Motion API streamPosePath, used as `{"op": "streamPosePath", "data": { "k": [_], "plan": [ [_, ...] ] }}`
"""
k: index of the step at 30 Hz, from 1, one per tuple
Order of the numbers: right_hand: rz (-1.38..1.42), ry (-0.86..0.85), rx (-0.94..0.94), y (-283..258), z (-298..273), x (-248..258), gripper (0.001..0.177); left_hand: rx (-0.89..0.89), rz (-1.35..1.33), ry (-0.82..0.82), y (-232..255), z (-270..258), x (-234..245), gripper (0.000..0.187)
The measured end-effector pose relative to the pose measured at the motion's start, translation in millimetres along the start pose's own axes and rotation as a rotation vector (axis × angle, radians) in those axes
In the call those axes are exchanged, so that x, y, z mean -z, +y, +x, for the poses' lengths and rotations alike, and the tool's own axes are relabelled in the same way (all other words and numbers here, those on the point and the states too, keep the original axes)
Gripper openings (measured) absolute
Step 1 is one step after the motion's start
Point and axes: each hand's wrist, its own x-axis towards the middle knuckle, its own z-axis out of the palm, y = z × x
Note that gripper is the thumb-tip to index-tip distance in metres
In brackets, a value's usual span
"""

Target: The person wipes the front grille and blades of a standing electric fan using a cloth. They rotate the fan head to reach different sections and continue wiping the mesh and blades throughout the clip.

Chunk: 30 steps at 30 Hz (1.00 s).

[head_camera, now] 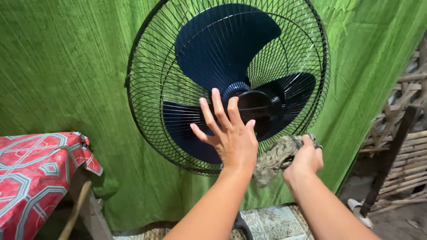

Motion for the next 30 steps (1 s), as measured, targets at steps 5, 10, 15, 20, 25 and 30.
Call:
{"op": "streamPosePath", "data": {
  "k": [5,10,15,20,25,30],
  "plan": [
    [-0.166,-0.063,0.096,7,6,-23,0.015,0.035,-0.089,-0.030,2,4,7,0.073],
    [-0.149,-0.336,0.092,18,-30,-52,0.014,0.083,-0.054,-0.051,3,12,6,0.067],
    [-0.055,-0.478,0.207,-1,-28,-53,0.011,0.065,-0.015,0.008,-4,13,-2,0.062],
    [-0.011,-0.364,0.737,-56,6,-86,0.022,0.038,-0.028,0.005,-3,7,3,0.076],
    [-0.528,-0.084,0.994,-72,10,-100,0.045,-0.069,-0.128,0.021,-9,8,16,0.086],
    [-0.681,-0.155,1.051,-56,5,-96,0.032,-0.069,-0.079,0.060,-11,9,10,0.087]
  ]
}}
